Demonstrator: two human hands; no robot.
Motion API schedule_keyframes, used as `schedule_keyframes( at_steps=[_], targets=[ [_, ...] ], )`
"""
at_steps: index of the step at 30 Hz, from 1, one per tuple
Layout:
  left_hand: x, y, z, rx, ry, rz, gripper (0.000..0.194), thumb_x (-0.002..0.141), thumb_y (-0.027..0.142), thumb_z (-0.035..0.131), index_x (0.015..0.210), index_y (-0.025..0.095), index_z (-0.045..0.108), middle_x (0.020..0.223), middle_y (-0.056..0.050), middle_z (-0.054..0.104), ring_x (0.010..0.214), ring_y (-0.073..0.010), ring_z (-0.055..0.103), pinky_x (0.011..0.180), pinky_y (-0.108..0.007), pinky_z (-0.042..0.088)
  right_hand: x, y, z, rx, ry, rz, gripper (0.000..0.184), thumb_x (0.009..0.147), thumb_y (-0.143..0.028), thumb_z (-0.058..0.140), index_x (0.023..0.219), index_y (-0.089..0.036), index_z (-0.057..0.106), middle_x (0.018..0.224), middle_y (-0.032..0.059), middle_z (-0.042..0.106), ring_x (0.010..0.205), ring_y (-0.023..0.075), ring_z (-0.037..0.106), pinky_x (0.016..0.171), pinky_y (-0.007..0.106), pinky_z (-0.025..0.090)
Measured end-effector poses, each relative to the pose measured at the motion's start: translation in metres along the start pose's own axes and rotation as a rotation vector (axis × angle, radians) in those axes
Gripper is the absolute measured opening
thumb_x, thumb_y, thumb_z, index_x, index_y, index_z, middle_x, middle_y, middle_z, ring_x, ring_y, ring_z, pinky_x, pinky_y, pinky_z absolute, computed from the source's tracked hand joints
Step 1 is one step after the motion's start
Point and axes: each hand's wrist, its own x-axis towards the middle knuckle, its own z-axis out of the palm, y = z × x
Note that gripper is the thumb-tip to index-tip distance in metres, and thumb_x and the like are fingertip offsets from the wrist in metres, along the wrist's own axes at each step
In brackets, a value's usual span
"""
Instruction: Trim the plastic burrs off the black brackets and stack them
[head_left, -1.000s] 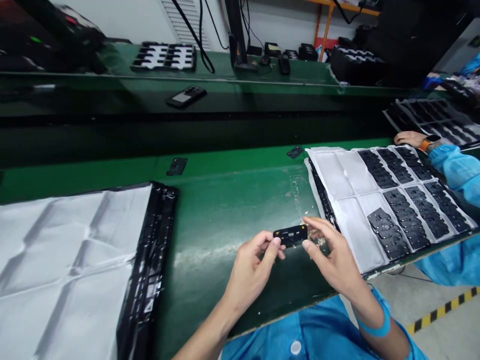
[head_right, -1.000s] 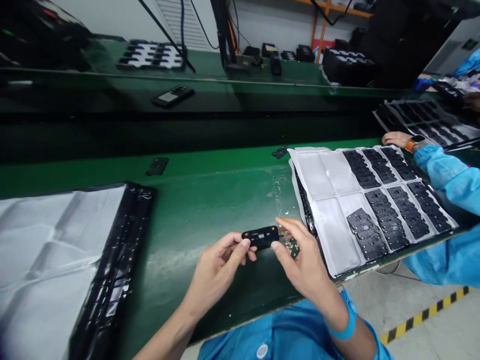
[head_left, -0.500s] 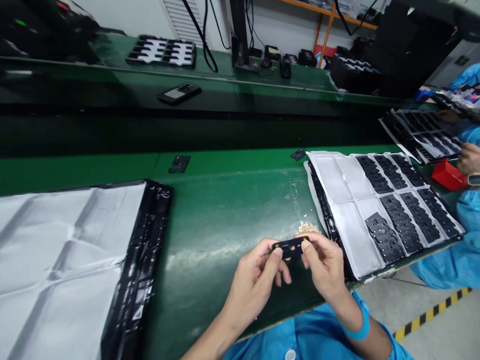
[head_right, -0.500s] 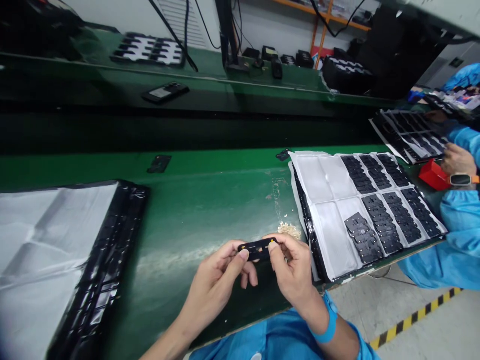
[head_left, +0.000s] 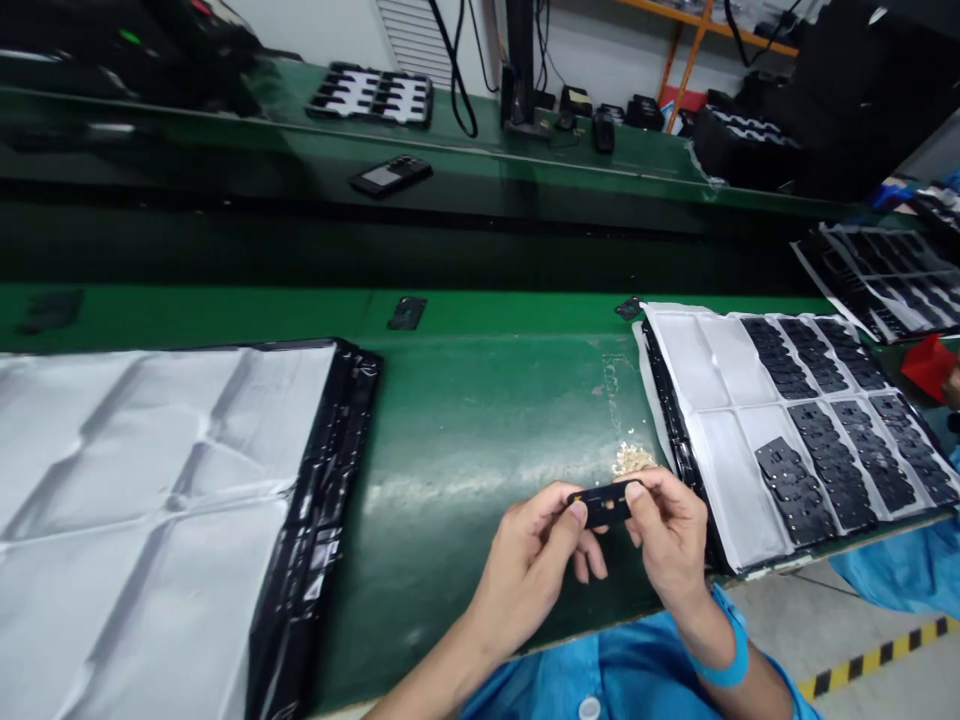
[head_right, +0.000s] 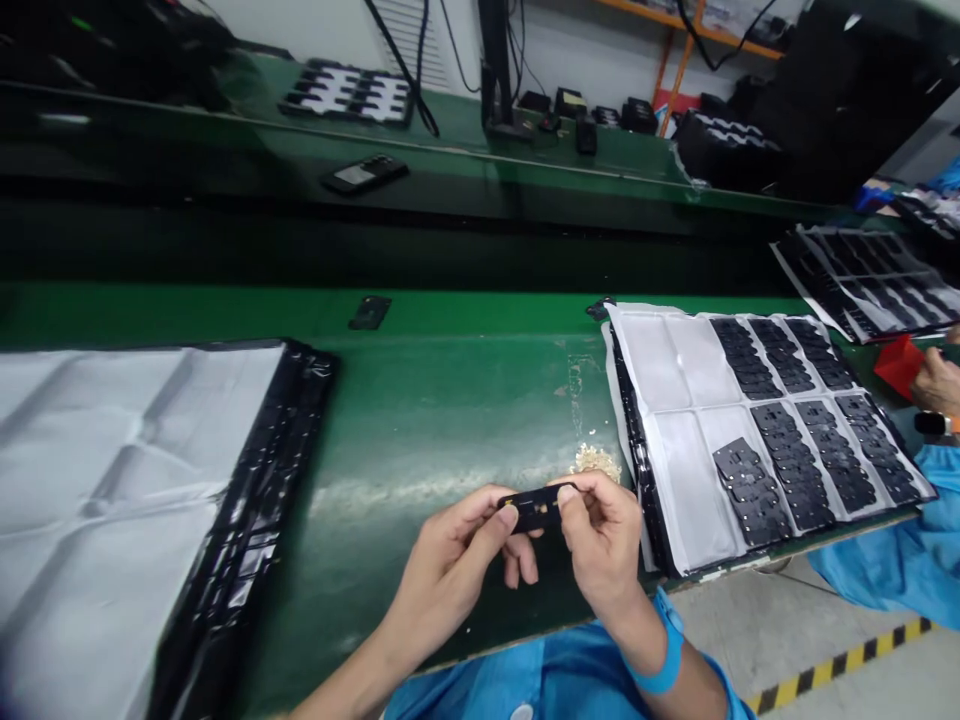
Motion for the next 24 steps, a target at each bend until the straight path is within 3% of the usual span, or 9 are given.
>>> schedule_keyframes(
  at_steps=[8,18,24],
  targets=[
    [0.000,0.001,0.001,0.000,0.032,0.008,0.030,0.104,0.045,0.054,0.092,0.018,0.061,0.064,-0.002,0.073,0.050,-0.0132,0.064,0.055,-0.023,0.051,-0.003,-0.001,0.007,0.013,0.011,0.073,0.028,0.101,-0.043,0.064,0.095,-0.018,0.075,0.054,-0.0051,0.057,0.041,0.0110,0.052,0.040,0.021,0.042],
    [-0.001,-0.009,-0.003,0.023,0.080,0.011,0.042,0.106,0.054,0.047,0.087,0.019,0.059,0.057,0.000,0.067,0.046,-0.0128,0.059,0.051,-0.023,0.047,-0.012,0.002,0.006,-0.068,-0.037,0.005,0.021,0.105,-0.034,0.061,0.103,-0.018,0.075,0.058,-0.0037,0.060,0.045,0.0128,0.057,0.045,0.023,0.046],
    [-0.006,-0.013,-0.005,0.054,0.070,0.003,0.036,0.105,0.051,0.049,0.094,0.018,0.059,0.058,0.000,0.067,0.049,-0.0127,0.057,0.055,-0.023,0.046,-0.013,0.001,0.007,-0.082,-0.052,0.006,0.022,0.106,-0.033,0.060,0.103,-0.019,0.076,0.060,-0.0027,0.061,0.046,0.0129,0.057,0.045,0.023,0.046]
  ],
)
